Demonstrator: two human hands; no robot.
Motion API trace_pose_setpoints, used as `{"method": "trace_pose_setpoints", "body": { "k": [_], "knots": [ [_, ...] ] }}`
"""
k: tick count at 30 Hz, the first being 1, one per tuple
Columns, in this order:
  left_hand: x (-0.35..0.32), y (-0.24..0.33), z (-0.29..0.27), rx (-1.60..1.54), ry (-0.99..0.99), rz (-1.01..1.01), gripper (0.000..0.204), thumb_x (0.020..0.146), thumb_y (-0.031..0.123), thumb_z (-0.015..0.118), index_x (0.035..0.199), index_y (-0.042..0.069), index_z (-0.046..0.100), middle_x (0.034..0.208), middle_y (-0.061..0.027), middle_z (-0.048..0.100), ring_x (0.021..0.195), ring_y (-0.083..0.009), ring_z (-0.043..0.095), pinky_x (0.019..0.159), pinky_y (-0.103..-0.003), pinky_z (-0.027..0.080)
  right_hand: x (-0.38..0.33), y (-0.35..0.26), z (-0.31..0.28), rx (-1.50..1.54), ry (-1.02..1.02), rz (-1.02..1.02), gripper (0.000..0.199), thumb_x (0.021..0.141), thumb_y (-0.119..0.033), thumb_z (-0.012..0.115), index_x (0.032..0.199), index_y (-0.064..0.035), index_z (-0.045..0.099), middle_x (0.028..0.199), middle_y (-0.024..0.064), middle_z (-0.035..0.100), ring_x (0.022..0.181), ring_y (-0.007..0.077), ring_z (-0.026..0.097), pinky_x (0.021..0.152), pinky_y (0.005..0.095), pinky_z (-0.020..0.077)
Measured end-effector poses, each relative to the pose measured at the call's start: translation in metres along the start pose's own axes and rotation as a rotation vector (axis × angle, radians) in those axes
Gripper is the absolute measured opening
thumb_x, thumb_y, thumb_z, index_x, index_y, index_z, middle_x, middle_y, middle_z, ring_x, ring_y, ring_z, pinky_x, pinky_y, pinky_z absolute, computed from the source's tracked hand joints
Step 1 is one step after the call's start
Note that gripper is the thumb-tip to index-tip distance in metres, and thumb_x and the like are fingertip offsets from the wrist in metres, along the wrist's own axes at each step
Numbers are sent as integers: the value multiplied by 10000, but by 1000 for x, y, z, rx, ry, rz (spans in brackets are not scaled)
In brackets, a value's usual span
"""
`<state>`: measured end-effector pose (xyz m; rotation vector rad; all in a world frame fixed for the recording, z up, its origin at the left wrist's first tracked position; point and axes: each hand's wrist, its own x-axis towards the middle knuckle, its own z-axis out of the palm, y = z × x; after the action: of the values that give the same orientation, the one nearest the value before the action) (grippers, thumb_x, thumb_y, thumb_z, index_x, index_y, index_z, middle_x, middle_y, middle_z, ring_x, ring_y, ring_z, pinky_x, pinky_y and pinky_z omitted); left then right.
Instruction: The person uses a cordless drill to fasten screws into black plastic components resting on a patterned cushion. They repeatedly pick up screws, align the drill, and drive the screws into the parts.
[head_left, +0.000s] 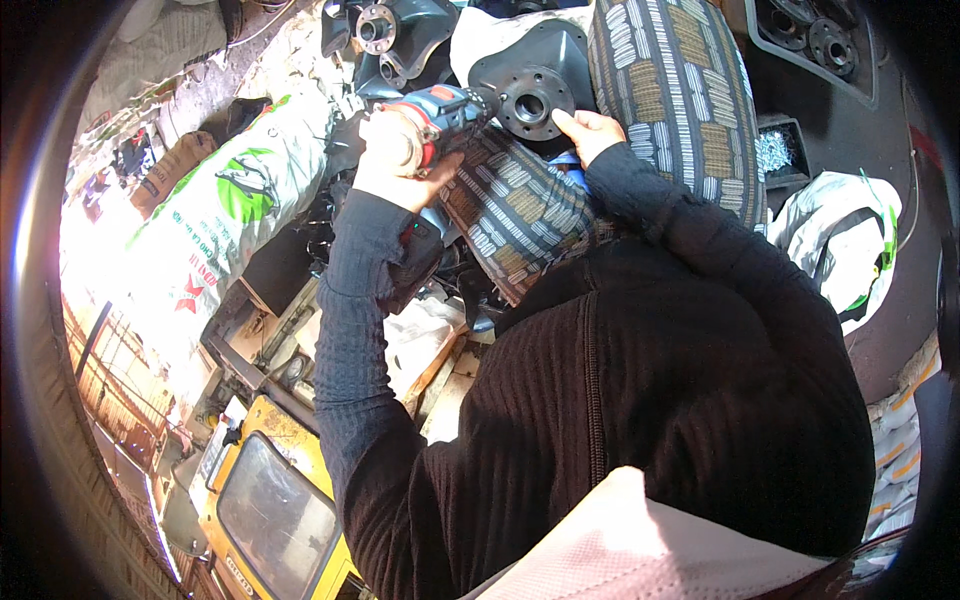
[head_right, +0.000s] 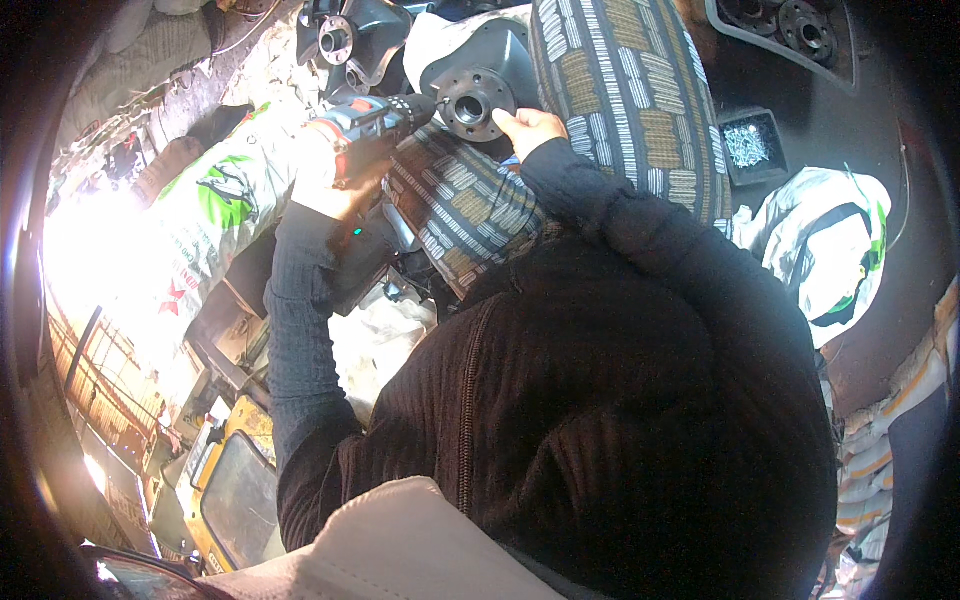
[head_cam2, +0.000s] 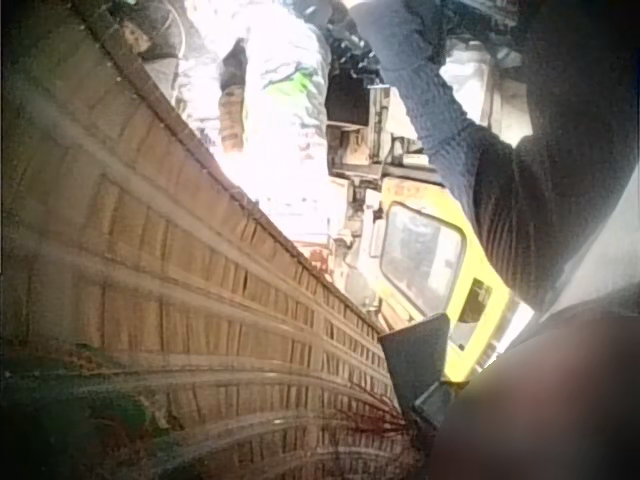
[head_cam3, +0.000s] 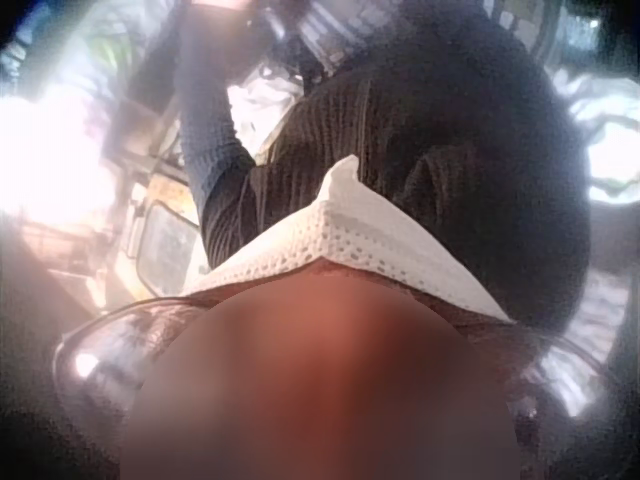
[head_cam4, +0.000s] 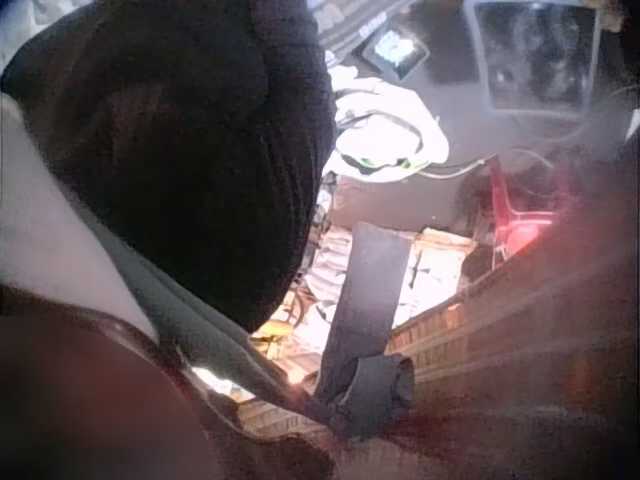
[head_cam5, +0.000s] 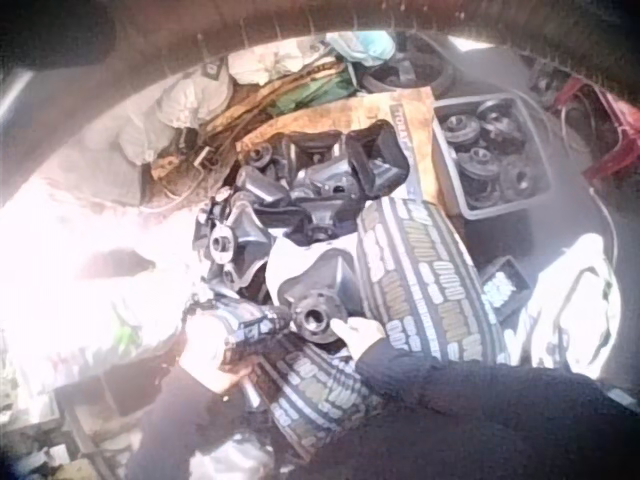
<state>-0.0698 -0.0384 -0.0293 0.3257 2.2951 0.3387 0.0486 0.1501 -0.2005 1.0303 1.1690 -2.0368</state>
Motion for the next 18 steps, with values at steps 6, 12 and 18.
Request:
{"method": "trace_pose_setpoints", "body": {
  "k": [6, 12, 18],
  "knots": [
    [7, 8, 5, -70, 68, 57, 656, 686, 328, 740, 1202, 23, 471, 1207, -135, 509, 1127, -233, 481, 992, -305, 355, 5, 1, 1, -79, 48, -115, 350, 851, -288, 601, 992, 32, 622, 902, 67, 657, 739, 120, 593, 668, 232, 466],
    [-5, 5, 13, -176, 187, 96, 567, 686, 254, 756, 1163, 38, 539, 1119, -116, 587, 1029, -206, 556, 919, -287, 421, 19, 4, 1, -189, 124, -295, 395, 816, -354, 616, 912, 29, 639, 854, 113, 667, 746, 178, 617, 696, 288, 464],
    [-12, 10, 14, -453, 115, -60, 243, 754, 171, 698, 944, 26, 655, 822, -58, 640, 743, -141, 585, 661, -278, 471, 29, 14, 0, 23, 0, -265, 439, 826, -361, 604, 991, 46, 612, 908, 141, 660, 802, 199, 618, 724, 289, 460]
  ]
}}
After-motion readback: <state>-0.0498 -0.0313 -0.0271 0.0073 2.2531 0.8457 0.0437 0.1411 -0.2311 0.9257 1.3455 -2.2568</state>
